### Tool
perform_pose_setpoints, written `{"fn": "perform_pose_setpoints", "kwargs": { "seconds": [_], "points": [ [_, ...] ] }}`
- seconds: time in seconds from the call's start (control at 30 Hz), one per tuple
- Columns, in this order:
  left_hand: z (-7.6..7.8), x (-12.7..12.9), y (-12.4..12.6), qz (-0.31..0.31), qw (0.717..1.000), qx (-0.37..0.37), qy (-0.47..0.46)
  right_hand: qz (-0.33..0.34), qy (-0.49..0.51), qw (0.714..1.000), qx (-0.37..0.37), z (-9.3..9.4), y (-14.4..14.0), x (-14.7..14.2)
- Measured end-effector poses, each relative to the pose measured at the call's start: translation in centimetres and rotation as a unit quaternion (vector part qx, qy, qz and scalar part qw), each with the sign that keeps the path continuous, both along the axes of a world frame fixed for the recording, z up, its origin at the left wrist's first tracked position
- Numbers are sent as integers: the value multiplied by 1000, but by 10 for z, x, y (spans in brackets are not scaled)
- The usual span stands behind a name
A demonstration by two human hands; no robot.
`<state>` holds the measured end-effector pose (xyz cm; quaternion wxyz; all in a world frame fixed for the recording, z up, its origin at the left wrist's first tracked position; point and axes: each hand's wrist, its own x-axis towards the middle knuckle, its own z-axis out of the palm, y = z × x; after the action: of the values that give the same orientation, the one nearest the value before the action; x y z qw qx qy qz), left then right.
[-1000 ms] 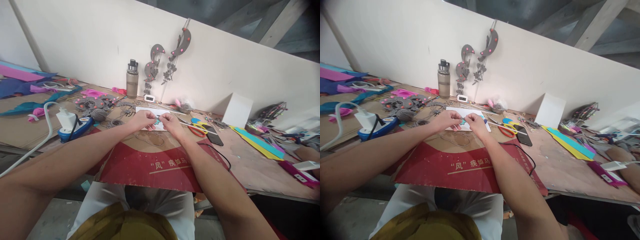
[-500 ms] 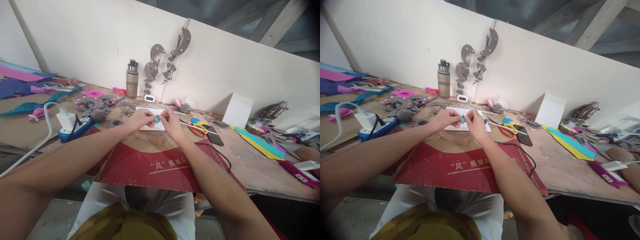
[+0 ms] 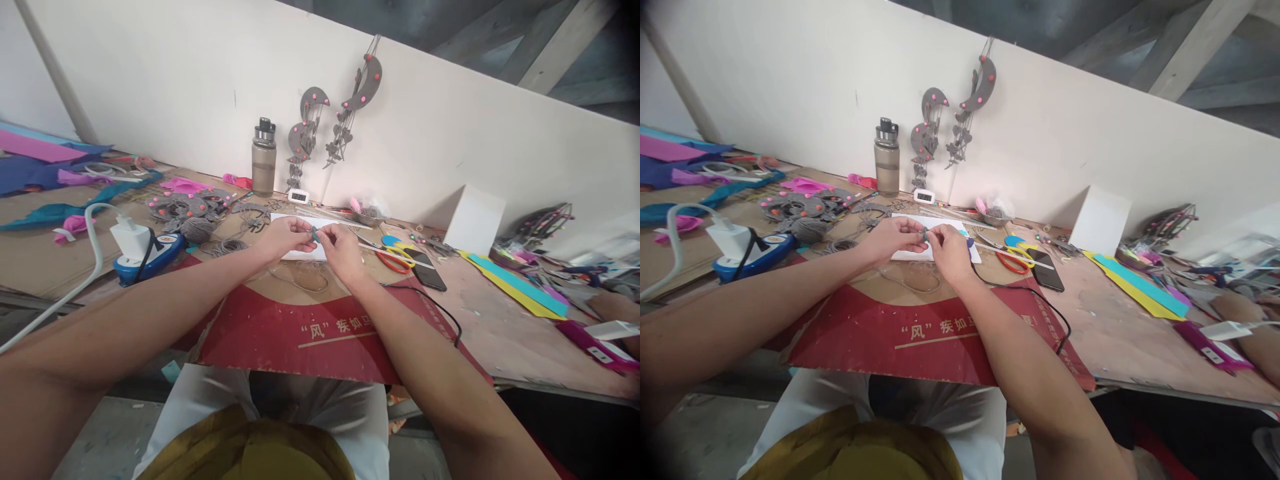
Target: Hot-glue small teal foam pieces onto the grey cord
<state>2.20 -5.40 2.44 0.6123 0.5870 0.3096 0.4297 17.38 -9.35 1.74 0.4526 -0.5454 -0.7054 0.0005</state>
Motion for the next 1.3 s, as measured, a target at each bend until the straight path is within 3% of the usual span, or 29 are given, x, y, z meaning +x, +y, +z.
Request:
{"fn": "perform_pose_setpoints", "kwargs": {
  "seconds": [0.27, 0.47, 0.8, 1.3],
  "points": [
    [-7, 1, 5, -41, 998, -13, -44, -3, -4, 1000, -3, 1, -1, 0],
    [0, 3, -2, -42, 997, -28, -67, -1, -22, 1000, 8, 0, 0, 0],
    [-3, 2, 1, -7, 999, -8, -39, 16, -47, 998, 37, -2, 0, -3],
    [-5, 0, 4, 20, 999, 18, -23, 8, 8, 1000, 26, -2, -2, -6]
  ]
}}
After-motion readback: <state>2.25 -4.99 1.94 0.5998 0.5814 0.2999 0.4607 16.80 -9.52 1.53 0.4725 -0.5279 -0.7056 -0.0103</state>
